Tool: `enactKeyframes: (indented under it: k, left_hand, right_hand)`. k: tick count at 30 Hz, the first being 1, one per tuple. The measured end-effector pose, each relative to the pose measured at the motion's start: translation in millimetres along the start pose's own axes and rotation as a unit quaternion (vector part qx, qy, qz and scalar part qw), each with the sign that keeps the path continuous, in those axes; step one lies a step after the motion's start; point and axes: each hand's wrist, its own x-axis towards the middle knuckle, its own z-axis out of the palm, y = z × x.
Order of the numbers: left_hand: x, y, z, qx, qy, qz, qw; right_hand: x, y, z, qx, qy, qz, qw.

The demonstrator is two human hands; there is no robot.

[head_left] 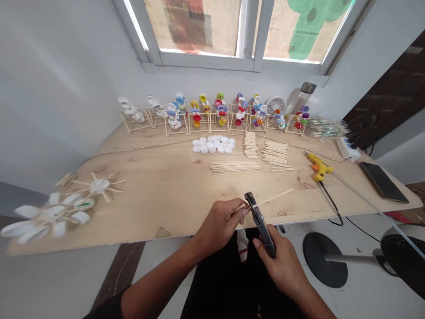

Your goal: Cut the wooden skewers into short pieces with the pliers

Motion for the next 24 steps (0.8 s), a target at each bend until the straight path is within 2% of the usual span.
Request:
enactKeyframes:
  k: [3,8,11,14,16,19,24]
  left_hand:
    - [1.6,1.4,-5.2,-0.024,-0.015,-0.015,0.999]
    - [1.3,-2.5,-3.9,0.000,-0.003,-0.005,1.000]
    - [-0.9,-8.1,2.8,0.055,0.043,0.024,0.997]
    - [-3.4,-13.5,9.4,0.133,0.103,0.081,0.982]
    - [-3.8,-14.7,10.4,0.154,0.117,0.101,0.976]
    - [-1.5,-11.3,4.5,0.097,0.093,0.063,0.989]
    - [7.1,-2.6,-14.5,-0.061,-0.010,-0.039,0.997]
  right_hand:
    - [1.3,1.4,1.3,-0.022,0.005,-0.011,1.000]
    - [5.5,4.5,5.3,-0.045,0.004,-0.007,0.999]
    - [7.8,2.5,6.7,-0.050,0.006,-0.002,0.999]
    - [9.5,-2.6,6.5,-0.035,-0.003,0.006,0.999]
    - [10.3,-5.8,5.8,-0.018,-0.009,0.006,1.000]
    - [10.9,-8.5,3.8,-0.024,-0.003,0.009,1.000]
    - [10.4,-11.7,-2.1,-0.025,-0.003,-0.006,1.000]
